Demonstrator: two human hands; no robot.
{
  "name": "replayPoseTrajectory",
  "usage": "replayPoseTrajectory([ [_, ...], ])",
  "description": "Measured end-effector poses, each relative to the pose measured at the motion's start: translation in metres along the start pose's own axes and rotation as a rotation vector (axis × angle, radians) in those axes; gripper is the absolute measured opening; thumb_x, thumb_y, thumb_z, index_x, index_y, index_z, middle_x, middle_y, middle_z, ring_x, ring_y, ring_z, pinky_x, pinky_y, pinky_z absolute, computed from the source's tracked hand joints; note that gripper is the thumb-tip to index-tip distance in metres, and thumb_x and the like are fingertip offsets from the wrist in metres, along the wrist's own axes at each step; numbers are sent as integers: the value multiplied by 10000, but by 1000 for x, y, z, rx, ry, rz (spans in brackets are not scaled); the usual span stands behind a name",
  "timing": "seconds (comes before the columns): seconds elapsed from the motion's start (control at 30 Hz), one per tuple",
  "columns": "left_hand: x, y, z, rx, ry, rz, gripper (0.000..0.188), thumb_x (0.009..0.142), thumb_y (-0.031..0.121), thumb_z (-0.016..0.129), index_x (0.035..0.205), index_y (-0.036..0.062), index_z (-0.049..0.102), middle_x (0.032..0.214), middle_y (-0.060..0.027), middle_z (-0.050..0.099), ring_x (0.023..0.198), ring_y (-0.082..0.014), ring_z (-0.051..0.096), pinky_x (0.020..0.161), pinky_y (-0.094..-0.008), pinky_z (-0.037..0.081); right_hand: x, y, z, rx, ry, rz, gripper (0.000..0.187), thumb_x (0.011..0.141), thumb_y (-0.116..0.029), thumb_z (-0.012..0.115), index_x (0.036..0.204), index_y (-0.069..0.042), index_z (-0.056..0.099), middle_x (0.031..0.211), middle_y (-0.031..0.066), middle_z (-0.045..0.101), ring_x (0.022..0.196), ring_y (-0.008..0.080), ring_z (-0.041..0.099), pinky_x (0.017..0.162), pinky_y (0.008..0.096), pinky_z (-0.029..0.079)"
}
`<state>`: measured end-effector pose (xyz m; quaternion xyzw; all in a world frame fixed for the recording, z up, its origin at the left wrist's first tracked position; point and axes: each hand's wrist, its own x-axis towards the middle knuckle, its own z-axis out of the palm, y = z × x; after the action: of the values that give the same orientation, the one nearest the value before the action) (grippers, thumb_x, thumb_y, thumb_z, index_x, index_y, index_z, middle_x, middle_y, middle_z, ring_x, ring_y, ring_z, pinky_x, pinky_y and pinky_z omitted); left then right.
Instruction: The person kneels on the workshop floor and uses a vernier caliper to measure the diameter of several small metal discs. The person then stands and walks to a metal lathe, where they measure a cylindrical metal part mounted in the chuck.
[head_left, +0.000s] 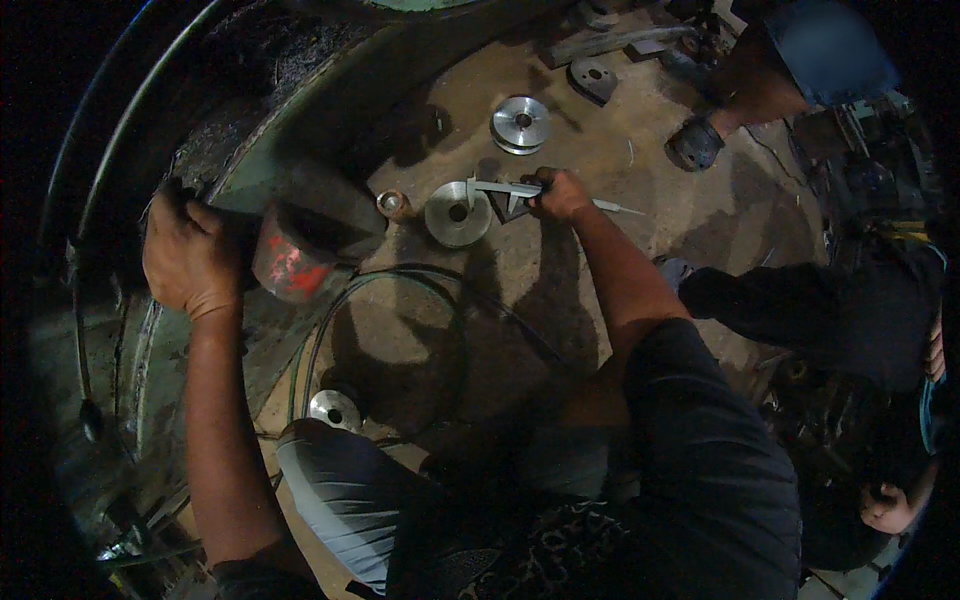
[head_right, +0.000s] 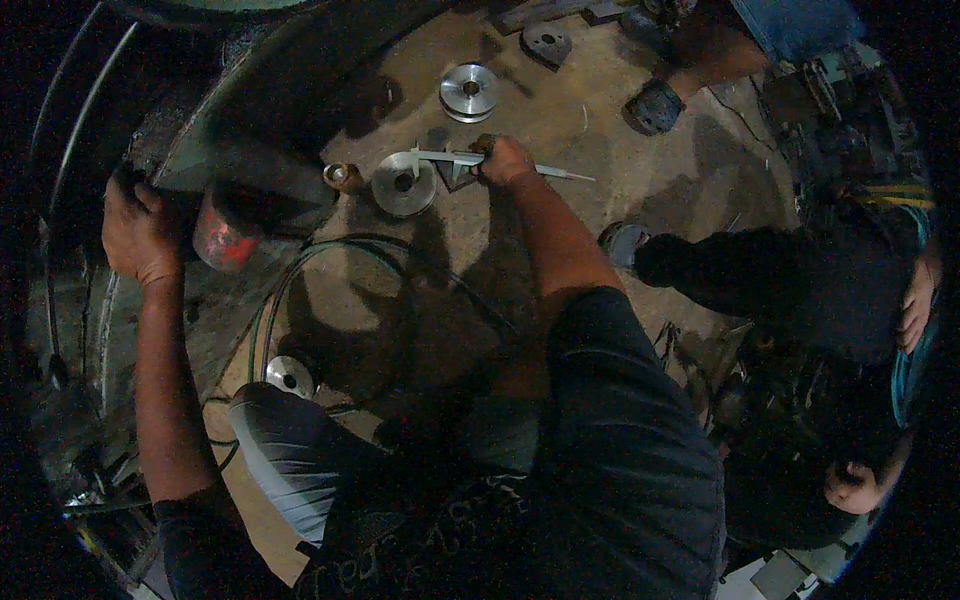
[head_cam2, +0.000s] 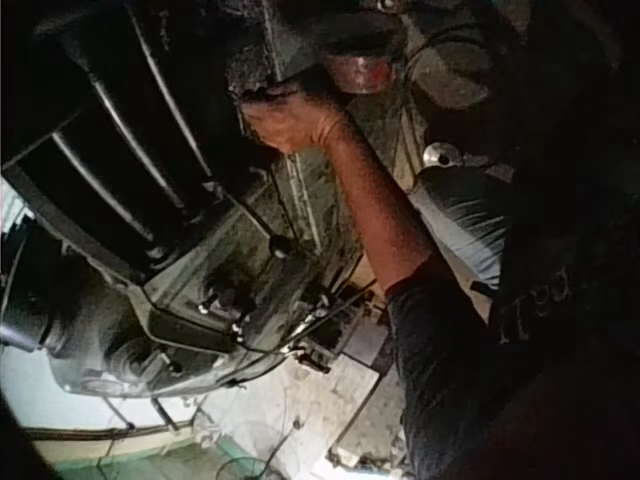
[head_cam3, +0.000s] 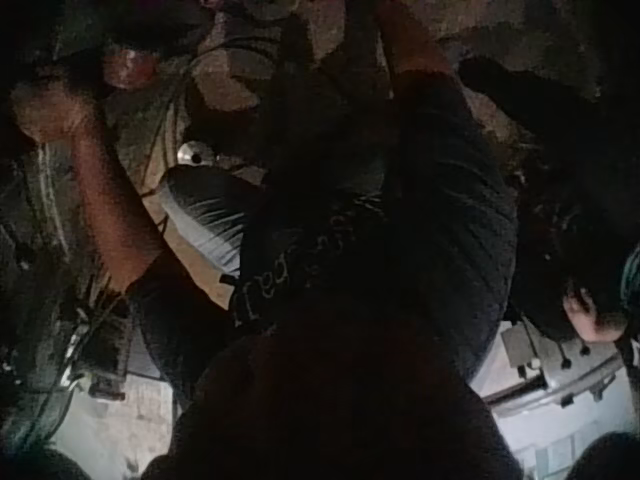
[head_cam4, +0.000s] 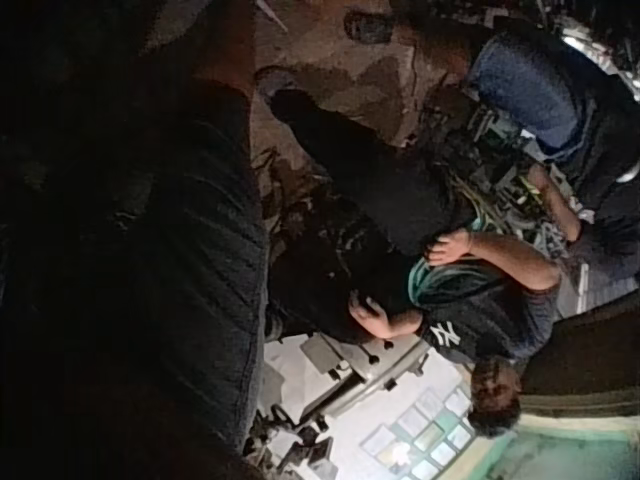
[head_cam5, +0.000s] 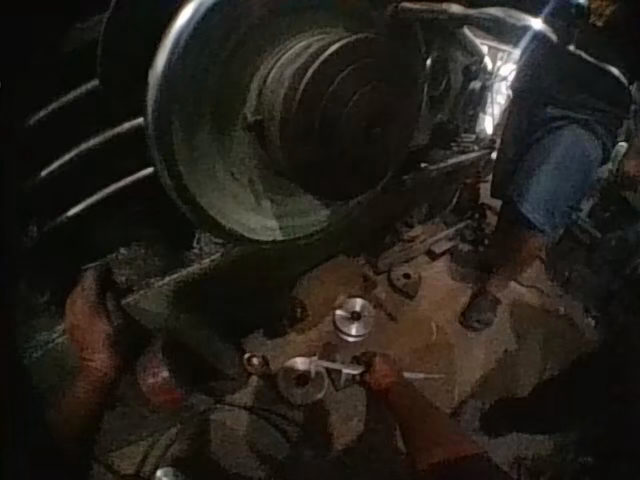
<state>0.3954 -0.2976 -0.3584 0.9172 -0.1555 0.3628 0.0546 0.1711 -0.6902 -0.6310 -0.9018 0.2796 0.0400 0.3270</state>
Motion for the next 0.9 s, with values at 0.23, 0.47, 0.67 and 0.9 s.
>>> replayPoseTrajectory([
  [0.23, -1, 0, 1, -11, 31, 12, 276, 830, 217, 552, 1081, 175, 661, 993, -82, 703, 892, -326, 669, 737, -442, 523, -2, -5, -4, -94, -4, -3, 466, 713, -244, 814, 1159, -172, 697, 1085, 127, 705, 1026, 316, 662, 890, 414, 519],
  [0.47, 0, 0, -1, -67, 8, 30, 296, 838, 207, 551, 1110, 163, 658, 1020, -87, 702, 908, -325, 669, 765, -431, 526, -5, -10, -7, -57, -8, 14, 463, 707, -233, 812, 1148, -151, 699, 1060, 129, 709, 1005, 321, 668, 869, 411, 523],
  [0.67, 1, -1, 1, -49, 14, 45, 303, 843, 209, 549, 1120, 146, 656, 1053, -93, 700, 931, -325, 669, 773, -428, 527, -7, -11, -9, -74, -12, 69, 475, 692, -252, 795, 1155, -211, 697, 1071, 114, 704, 1025, 322, 658, 889, 397, 510],
  [0.9, 1, -2, 0, -54, 30, 50, 302, 841, 217, 556, 1118, 150, 655, 1066, -98, 695, 939, -333, 665, 775, -435, 525, -8, -11, -12, -56, -22, 33, 452, 683, -249, 795, 1118, -173, 700, 1058, 126, 700, 1015, 335, 655, 867, 406, 508],
])
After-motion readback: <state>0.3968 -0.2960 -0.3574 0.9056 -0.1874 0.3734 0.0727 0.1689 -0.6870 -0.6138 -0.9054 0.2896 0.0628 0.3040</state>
